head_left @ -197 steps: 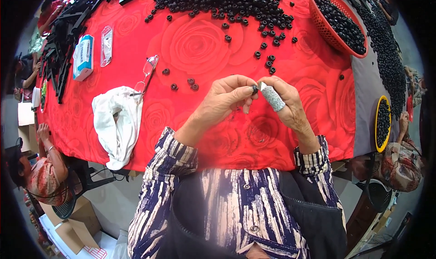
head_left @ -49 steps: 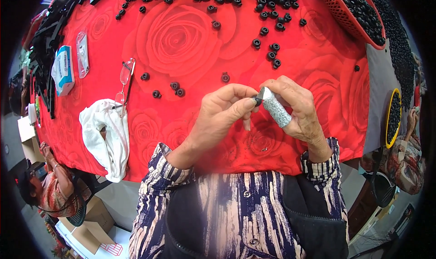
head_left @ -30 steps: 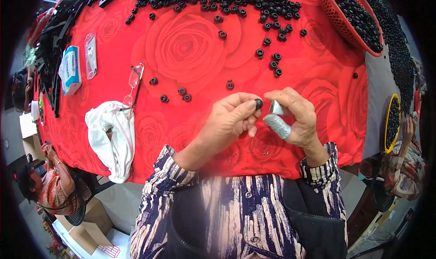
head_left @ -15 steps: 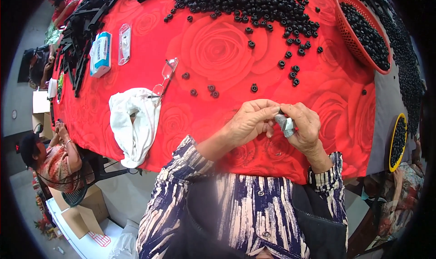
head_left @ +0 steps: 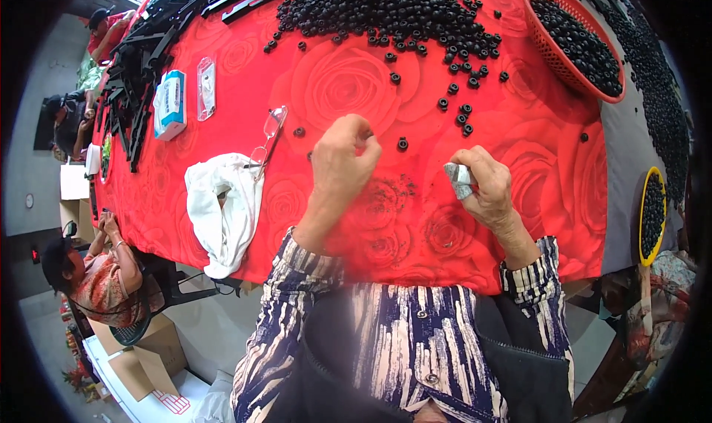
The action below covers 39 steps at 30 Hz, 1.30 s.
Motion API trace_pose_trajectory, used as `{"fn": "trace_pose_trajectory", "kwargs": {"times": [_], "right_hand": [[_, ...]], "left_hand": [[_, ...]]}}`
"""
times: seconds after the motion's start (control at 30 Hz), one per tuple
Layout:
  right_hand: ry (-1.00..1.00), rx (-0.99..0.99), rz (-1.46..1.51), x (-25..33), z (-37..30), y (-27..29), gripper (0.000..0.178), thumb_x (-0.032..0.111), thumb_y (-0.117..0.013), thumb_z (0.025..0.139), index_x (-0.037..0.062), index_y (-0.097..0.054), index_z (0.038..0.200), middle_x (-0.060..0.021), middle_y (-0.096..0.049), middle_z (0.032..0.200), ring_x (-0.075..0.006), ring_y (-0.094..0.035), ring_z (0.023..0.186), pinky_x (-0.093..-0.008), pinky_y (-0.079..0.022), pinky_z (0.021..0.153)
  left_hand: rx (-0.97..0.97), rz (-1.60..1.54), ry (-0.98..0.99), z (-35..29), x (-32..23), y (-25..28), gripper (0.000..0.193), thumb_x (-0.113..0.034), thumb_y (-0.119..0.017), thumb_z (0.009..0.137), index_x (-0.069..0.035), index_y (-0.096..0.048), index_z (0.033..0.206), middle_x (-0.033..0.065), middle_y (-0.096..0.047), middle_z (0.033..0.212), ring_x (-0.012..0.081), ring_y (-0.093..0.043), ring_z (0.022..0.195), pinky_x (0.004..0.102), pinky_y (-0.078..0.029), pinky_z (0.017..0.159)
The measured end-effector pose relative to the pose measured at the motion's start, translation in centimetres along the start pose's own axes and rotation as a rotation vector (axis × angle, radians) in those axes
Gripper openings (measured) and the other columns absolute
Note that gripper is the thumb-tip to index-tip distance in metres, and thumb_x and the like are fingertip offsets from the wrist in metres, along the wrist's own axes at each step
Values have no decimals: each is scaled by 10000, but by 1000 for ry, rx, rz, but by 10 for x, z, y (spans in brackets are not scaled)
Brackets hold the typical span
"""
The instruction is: The person trims small black rubber components one by one using a handheld blade and gathers more components from a pile on the table.
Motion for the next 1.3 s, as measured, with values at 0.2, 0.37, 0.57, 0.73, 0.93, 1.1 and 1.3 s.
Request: {"fn": "trace_pose_trajectory", "kwargs": {"times": [0.2,0.37,0.57,0.73,0.93,1.1,1.3], "right_hand": [[-28,32,-10,-8,-3,-3,336,-35,-635,642,45,-554,958,-96,-515,730,-260,-550,589,-357,-434,510],[-41,59,-8,-3,-2,-2,328,-21,-636,646,50,-554,956,-93,-514,730,-267,-554,605,-364,-436,516],[-58,82,-18,-3,-1,0,335,-21,-645,652,47,-555,968,-98,-518,736,-271,-562,619,-359,-443,527],[-126,-12,138,3,5,4,252,-9,-671,735,15,-588,971,-70,-525,734,-157,-541,612,-269,-411,525],[-112,47,288,11,7,9,281,-46,-648,719,17,-605,990,-58,-545,739,-140,-523,608,-262,-389,517],[-129,98,331,9,5,10,262,-22,-660,723,14,-599,976,-71,-553,749,-161,-539,616,-271,-410,534],[-234,140,325,7,1,7,242,-1,-672,726,-9,-580,950,-83,-554,764,-180,-568,646,-277,-431,556]], "left_hand": [[-111,362,-279,0,-14,-11,137,-136,-649,706,-83,-590,818,47,-557,791,240,-525,803,376,-426,679],[5,310,-284,-3,-6,-28,210,-235,-708,705,-89,-592,803,50,-542,793,233,-514,806,367,-410,690],[71,-130,-247,-8,-6,-29,178,-120,-695,761,-41,-618,901,64,-620,843,206,-582,775,310,-459,686],[445,-1108,433,-19,-17,-29,185,-99,-605,878,18,-601,1022,83,-650,882,97,-594,715,200,-473,595],[662,-1386,569,-27,-21,-33,213,-125,-556,920,22,-596,1069,70,-639,838,69,-579,663,177,-464,519],[736,-1337,528,-26,-22,-32,223,-142,-542,930,25,-601,1065,64,-632,813,69,-576,657,182,-464,509],[693,-1477,698,-31,-17,-40,215,-116,-562,915,32,-601,1066,78,-637,828,88,-592,668,206,-497,519]]}}
Point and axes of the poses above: each hand's wrist, its own z-axis towards the middle knuckle, its own y-axis out of the back of the hand, x = y × z, the point moved 1 cm from there along z, towards the middle knuckle
